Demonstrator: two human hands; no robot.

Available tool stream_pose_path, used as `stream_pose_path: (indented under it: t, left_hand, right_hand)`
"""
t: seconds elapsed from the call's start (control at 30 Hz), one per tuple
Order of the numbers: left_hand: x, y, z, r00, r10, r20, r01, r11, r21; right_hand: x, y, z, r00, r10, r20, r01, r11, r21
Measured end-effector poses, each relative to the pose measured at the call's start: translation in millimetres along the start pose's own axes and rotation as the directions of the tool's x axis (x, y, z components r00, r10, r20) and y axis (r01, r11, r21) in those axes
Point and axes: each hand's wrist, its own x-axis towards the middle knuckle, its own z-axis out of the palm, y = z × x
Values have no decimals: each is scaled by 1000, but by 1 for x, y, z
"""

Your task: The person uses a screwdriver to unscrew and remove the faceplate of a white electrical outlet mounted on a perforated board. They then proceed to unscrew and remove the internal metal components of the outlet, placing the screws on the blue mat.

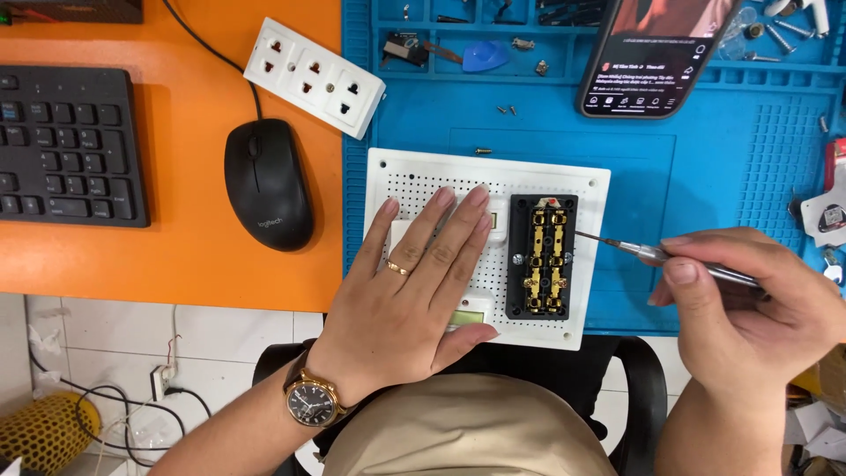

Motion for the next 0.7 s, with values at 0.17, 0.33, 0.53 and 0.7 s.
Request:
stream_pose_path:
  t: [0.17,0.33,0.53,0.7]
  left_hand:
    - [0,3,4,1000,11,-9,-10,1000,29]
    - [-1,5,4,1000,0,2,0,999,48]
    - [-3,7,4,999,-21,25,19,998,68]
    - [-2,6,3,999,-33,8,33,999,24]
  right_hand:
    - [3,-5,-2,1000,-11,27,13,998,-63]
    - [-1,-3,-9,1000,7,11,-6,999,-33]
    - [-5,2,-13,999,35,2,-35,999,3]
    - [-11,3,-10,997,65,-45,-64,998,19]
